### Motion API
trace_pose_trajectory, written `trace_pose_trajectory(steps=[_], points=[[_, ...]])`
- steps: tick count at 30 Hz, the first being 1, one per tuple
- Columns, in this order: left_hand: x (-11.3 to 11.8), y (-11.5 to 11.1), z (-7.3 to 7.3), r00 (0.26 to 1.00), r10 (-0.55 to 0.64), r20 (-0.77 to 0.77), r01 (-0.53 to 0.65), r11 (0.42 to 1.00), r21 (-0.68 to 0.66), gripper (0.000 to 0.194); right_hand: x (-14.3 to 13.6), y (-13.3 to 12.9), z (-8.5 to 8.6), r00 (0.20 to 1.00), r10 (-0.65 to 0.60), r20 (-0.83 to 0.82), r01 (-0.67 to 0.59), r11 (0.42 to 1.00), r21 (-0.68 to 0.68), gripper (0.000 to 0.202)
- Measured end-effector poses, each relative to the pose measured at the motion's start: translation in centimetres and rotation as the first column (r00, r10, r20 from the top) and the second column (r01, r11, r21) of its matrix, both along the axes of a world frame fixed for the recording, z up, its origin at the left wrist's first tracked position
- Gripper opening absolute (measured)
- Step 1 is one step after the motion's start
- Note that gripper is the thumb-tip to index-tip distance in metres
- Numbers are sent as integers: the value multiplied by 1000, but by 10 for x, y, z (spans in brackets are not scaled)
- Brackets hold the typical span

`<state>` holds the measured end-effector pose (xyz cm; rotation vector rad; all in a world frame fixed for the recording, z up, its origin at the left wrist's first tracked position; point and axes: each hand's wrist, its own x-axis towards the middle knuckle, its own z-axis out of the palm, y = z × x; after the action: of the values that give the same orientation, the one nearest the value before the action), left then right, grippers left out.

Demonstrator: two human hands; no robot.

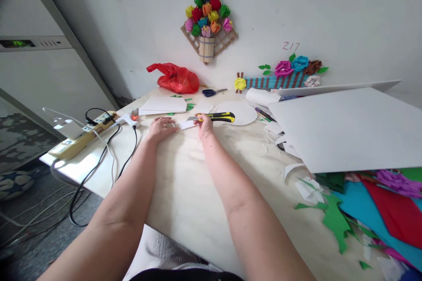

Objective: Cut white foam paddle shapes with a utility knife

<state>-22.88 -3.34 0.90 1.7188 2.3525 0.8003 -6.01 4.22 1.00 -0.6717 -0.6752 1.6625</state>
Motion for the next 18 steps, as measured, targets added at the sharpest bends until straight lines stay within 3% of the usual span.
trace_pose_trajectory(steps=[5, 11, 18], points=[[-2, 0, -3, 983, 35, 179, -50, 995, 83, 34, 15, 3, 3, 999, -8, -40, 7, 999, -35, 9], [3, -7, -2, 852, -152, 501, 73, 982, 173, 34, 37, 3, 13, 999, -37, -16, 36, 997, -74, 7], [16, -15, 11, 795, -226, 563, 222, 972, 76, 39, 58, -3, 26, 996, -84, -11, 83, 994, -78, 10]])
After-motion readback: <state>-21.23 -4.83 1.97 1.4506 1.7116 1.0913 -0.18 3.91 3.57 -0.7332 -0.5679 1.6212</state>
